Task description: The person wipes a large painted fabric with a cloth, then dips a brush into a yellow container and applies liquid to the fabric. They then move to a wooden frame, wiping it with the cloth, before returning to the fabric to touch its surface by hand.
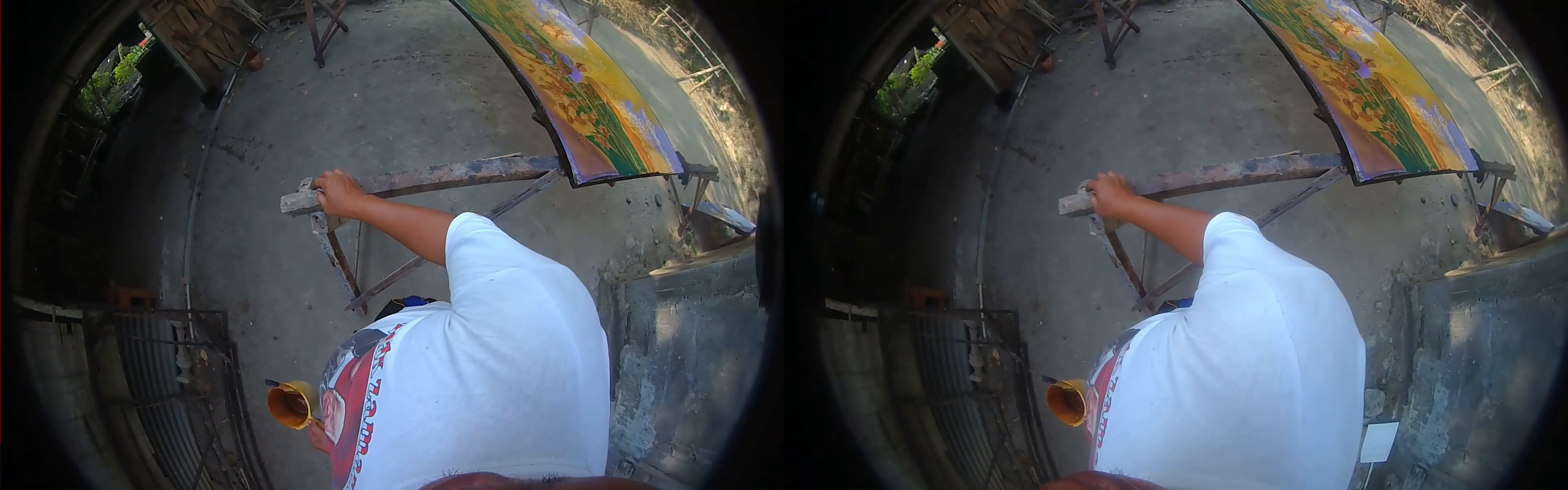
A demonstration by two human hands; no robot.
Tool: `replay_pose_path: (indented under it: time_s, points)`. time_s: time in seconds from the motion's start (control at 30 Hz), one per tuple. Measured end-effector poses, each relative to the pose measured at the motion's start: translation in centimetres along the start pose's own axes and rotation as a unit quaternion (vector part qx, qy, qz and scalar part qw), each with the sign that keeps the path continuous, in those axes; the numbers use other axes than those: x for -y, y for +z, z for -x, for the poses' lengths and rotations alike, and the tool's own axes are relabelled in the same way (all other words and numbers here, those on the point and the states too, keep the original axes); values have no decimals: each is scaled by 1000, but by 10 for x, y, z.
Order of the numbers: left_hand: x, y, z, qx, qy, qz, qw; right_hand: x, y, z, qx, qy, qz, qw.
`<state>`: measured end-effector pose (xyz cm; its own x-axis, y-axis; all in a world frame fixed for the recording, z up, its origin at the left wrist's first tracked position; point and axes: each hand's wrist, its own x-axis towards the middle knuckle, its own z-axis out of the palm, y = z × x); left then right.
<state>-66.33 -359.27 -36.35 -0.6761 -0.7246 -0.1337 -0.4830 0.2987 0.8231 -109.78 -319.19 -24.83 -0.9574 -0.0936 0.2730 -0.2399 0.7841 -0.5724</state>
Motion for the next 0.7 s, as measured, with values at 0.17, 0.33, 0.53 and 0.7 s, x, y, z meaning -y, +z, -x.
replay_pose_path:
  time_s: [0.17, 0.33, 0.53, 0.7]
  points:
    - [-13, -11, -70, 18, -24, 2, 1000, 17, 47, -31, -3, 73, 53, 996]
    - [-15, -14, -170, 73, -13, -4, 997, 29, 53, -47, -63, 212, 35, 975]
    - [-34, -20, -315, 155, 26, -7, 988, 48, 59, -59, -133, 344, 83, 926]
    - [-75, -27, -408, 219, 45, -2, 975, 58, 69, -66, -156, 394, 133, 896]
